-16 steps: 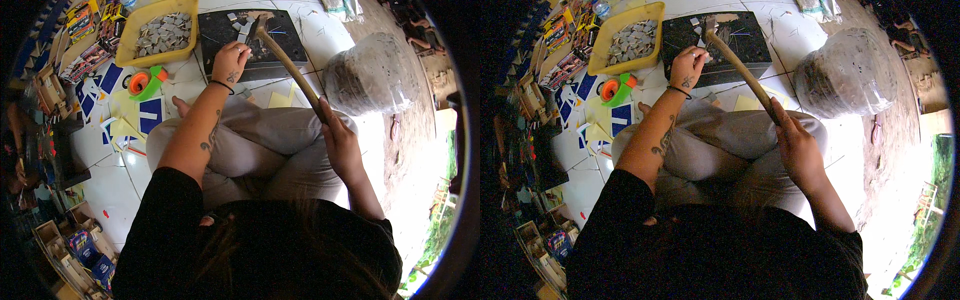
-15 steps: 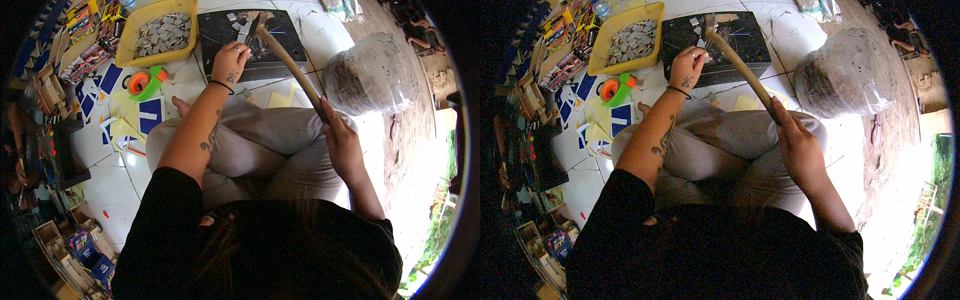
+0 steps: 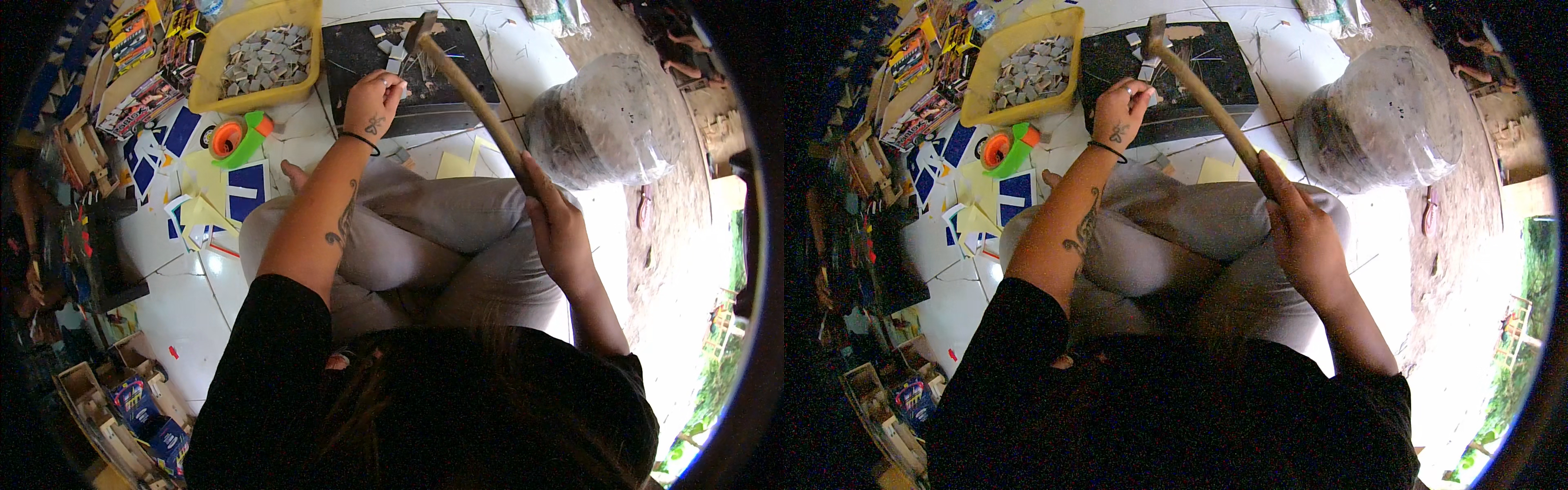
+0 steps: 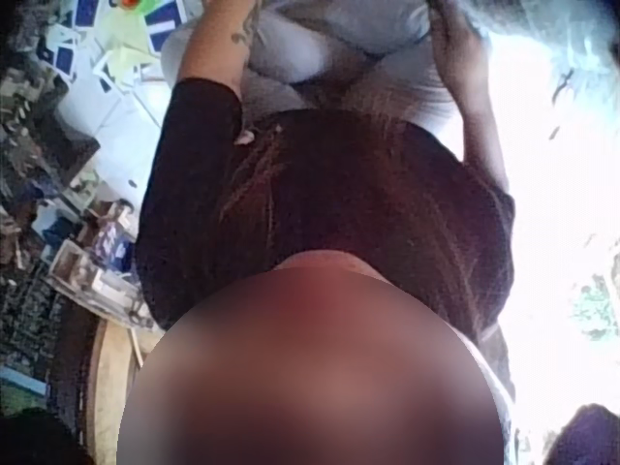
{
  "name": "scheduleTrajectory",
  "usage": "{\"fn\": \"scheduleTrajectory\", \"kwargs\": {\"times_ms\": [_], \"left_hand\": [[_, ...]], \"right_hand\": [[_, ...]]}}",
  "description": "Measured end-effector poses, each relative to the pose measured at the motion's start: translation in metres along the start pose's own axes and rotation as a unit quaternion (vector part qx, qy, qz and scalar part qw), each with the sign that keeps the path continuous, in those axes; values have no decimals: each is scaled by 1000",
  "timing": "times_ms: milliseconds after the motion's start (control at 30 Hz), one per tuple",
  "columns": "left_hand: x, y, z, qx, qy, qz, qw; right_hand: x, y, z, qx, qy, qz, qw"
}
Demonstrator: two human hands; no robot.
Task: The person sits on the floor and repeatedly hammers small wooden blocks on a black board, breaking them into smaller pieces. The person then transfers the broken pieces into a large clear container.
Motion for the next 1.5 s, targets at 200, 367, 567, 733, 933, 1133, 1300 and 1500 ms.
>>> {"fn": "scheduleTrajectory", "kwargs": {"times_ms": [200,367,567,733,933,1133,1300,1500], "left_hand": [[1,1,1,27,1,20,999],[1,0,0,22,-2,9,1000],[1,-1,-1,5,19,3,1000],[1,-2,-2,-1,0,5,1000],[0,-1,-1,1,39,8,999],[-2,-3,0,10,0,10,1000],[-2,-4,1,6,25,8,1000],[-1,-4,-1,-2,4,0,1000]], "right_hand": [[1,6,0,28,-3,-34,999],[-1,4,4,19,-13,-19,1000],[-8,2,2,20,-86,33,996],[-1,2,16,72,-54,-29,996],[-2,6,2,-18,-45,61,997],[4,8,14,59,-16,-47,997],[4,9,4,-10,-15,41,999],[9,6,13,52,-11,-32,998]]}}
Point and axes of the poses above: each hand's wrist, its own y-axis towards the middle knuckle, its own x-axis out of the back of the hand, z = x × y, the point moved 8 cm from there along y, towards the middle knuckle, and after that the axes turned 4 degrees about -z, right-handed, at the moved point
